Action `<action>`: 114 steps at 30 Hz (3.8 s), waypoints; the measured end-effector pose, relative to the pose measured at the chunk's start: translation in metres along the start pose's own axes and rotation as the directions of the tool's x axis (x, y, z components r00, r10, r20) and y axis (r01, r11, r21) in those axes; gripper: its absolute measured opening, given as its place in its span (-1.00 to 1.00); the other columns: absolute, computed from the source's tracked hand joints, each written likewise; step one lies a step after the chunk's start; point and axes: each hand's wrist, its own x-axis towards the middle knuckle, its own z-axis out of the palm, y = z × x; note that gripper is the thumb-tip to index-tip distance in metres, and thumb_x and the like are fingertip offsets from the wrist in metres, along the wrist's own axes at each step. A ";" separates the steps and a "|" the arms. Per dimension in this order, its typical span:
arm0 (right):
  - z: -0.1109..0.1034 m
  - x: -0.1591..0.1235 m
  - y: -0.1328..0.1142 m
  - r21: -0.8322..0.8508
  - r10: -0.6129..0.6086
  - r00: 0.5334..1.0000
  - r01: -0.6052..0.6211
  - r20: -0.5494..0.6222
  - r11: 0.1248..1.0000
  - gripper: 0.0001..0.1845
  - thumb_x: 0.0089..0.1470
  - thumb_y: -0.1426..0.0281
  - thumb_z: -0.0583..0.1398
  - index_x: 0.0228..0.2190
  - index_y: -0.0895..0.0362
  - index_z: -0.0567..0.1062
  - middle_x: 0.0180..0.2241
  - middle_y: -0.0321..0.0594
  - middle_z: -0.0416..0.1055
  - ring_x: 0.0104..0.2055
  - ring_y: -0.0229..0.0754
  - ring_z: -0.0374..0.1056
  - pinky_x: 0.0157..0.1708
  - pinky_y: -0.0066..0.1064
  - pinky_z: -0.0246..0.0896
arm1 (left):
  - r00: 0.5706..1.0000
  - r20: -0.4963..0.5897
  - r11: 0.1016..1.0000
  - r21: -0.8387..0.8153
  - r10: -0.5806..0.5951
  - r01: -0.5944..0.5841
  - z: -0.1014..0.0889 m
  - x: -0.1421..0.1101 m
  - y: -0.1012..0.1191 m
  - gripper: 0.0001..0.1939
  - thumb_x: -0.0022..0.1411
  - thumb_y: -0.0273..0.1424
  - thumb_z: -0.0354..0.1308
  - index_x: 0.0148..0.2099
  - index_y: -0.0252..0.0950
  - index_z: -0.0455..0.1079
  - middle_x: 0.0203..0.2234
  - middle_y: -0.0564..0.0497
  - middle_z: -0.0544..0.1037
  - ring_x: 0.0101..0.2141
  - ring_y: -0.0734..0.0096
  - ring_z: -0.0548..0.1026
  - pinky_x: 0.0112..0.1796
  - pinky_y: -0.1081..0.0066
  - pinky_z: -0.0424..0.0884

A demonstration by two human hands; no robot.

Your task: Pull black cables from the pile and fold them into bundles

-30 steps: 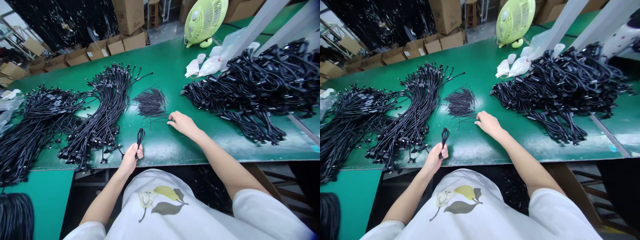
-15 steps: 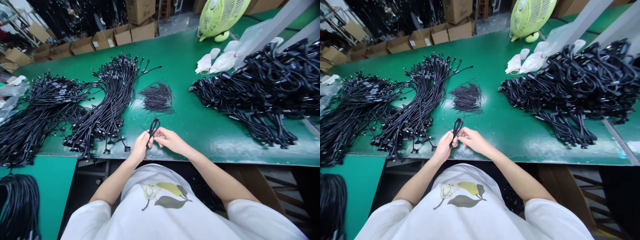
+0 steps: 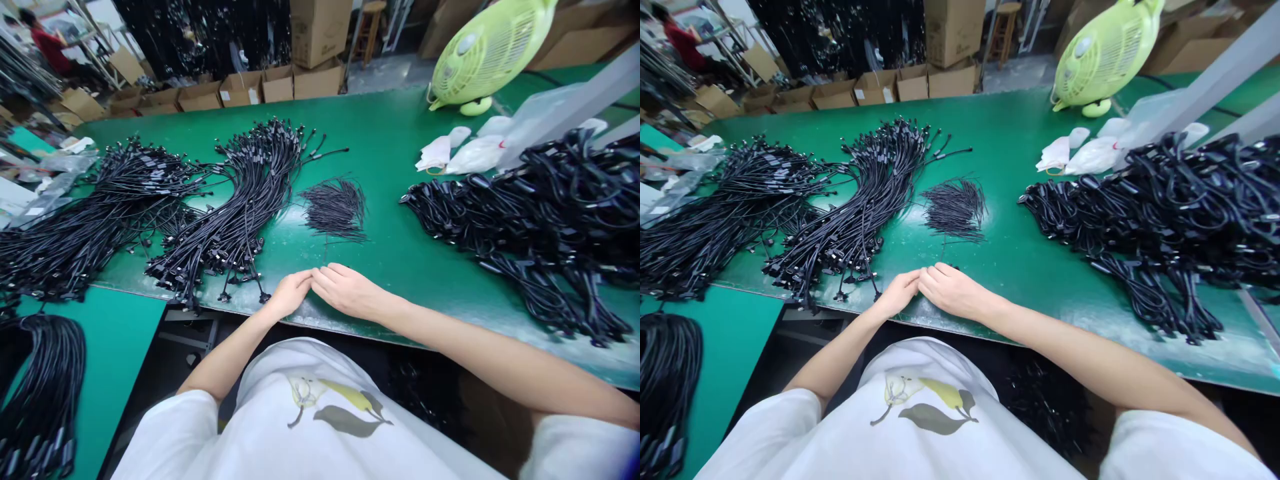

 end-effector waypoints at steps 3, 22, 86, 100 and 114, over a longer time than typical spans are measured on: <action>-0.012 0.005 -0.002 -0.099 -0.044 0.992 0.056 0.120 0.994 -0.69 0.23 0.59 -0.05 -0.28 0.23 0.48 -0.34 -0.09 0.40 -0.37 -0.14 0.21 -0.38 -0.27 -0.01 | 0.993 0.100 0.987 -0.141 -0.063 0.077 -0.002 0.000 -0.006 -0.67 0.19 -0.19 0.07 -0.51 -0.29 0.25 -0.66 0.17 0.18 -0.56 0.53 0.12 -0.47 0.47 0.07; -0.002 0.027 -0.029 -0.132 0.270 0.825 -0.236 0.496 0.963 -0.64 0.05 0.73 -0.08 -0.35 0.38 0.50 -0.51 0.00 0.36 -0.49 -0.13 0.34 -0.59 -0.39 -0.09 | 0.998 -0.006 0.995 -0.075 -0.069 0.068 0.014 0.005 -0.011 -0.69 0.24 -0.43 -0.03 -0.16 -0.33 0.54 -0.35 -0.03 0.61 -0.19 0.27 0.47 -0.07 0.30 0.35; 0.019 0.006 -0.023 0.888 0.666 0.594 -0.375 0.452 -0.268 -0.58 0.14 0.07 0.10 -0.56 0.12 0.27 -0.58 -0.35 0.13 -0.57 -0.34 -0.03 -0.55 -0.47 -0.08 | 0.967 -0.066 0.968 -0.037 0.247 -0.250 0.001 -0.009 0.001 -0.65 0.32 -0.18 0.04 0.01 -0.26 0.44 -0.01 -0.12 0.47 0.09 0.22 0.35 0.16 0.25 0.17; -0.007 -0.019 -0.006 0.692 0.825 0.563 -0.613 0.045 0.381 -0.66 0.23 0.20 0.07 -0.12 0.15 0.47 -0.10 -0.03 0.40 -0.19 -0.12 0.33 -0.16 -0.27 0.25 | 0.991 0.008 0.778 -0.618 -0.132 0.109 0.004 -0.011 0.020 -0.57 0.12 -0.12 0.24 -0.11 -0.36 0.42 -0.47 0.03 0.48 -0.55 0.55 0.41 -0.51 0.52 0.32; 0.012 0.004 0.006 0.492 0.800 0.598 -0.684 -0.043 0.538 -0.70 0.28 0.24 -0.02 -0.17 0.19 0.36 -0.13 0.02 0.38 -0.18 -0.08 0.33 -0.19 -0.30 0.21 | 0.998 0.039 0.971 -0.234 -0.046 0.054 0.022 -0.015 0.025 -0.70 0.29 -0.18 0.05 -0.09 -0.31 0.34 -0.47 0.10 0.46 -0.71 0.70 0.25 -0.70 0.57 0.09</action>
